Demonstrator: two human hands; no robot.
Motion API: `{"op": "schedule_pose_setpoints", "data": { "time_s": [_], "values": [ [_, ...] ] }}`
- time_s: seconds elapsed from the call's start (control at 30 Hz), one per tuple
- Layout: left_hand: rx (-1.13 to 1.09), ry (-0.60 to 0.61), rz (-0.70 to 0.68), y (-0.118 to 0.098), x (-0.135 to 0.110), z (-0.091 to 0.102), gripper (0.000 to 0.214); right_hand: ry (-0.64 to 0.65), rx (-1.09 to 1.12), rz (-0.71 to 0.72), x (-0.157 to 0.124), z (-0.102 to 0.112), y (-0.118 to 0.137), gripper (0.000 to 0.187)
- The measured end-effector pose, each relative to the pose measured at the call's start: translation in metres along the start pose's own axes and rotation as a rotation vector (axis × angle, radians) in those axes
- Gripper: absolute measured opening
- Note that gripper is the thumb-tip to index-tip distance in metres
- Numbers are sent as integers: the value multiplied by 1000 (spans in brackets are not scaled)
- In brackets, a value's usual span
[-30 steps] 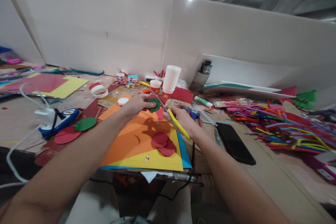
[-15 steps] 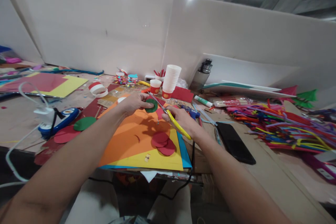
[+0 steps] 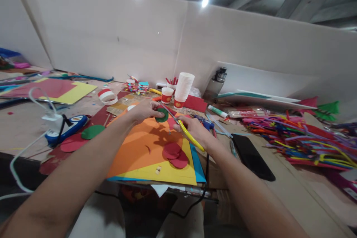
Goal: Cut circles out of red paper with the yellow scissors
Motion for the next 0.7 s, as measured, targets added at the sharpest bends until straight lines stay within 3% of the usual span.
{"op": "schedule_pose_setpoints", "data": {
  "time_s": [0.17,0.4,0.7],
  "values": [
    [-17,39,-10,9,5,4,18,-1,-29,52,2,1,1,38],
    [-22,-35,-4,11,7,5,16,-17,-105,2,6,0,-5,37],
    [-58,-10,-67,17,11,6,11,-18,-103,-25,8,-2,-6,43]
  ]
}}
Point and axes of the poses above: each hand's wrist, its own x-axis towards the middle knuckle, its own z-axis out of the back of the hand, y = z × x, the point moved 3 cm from there along x, towards the middle knuckle, and after that the axes turned 12 degrees about y, right-handed, at the moved point
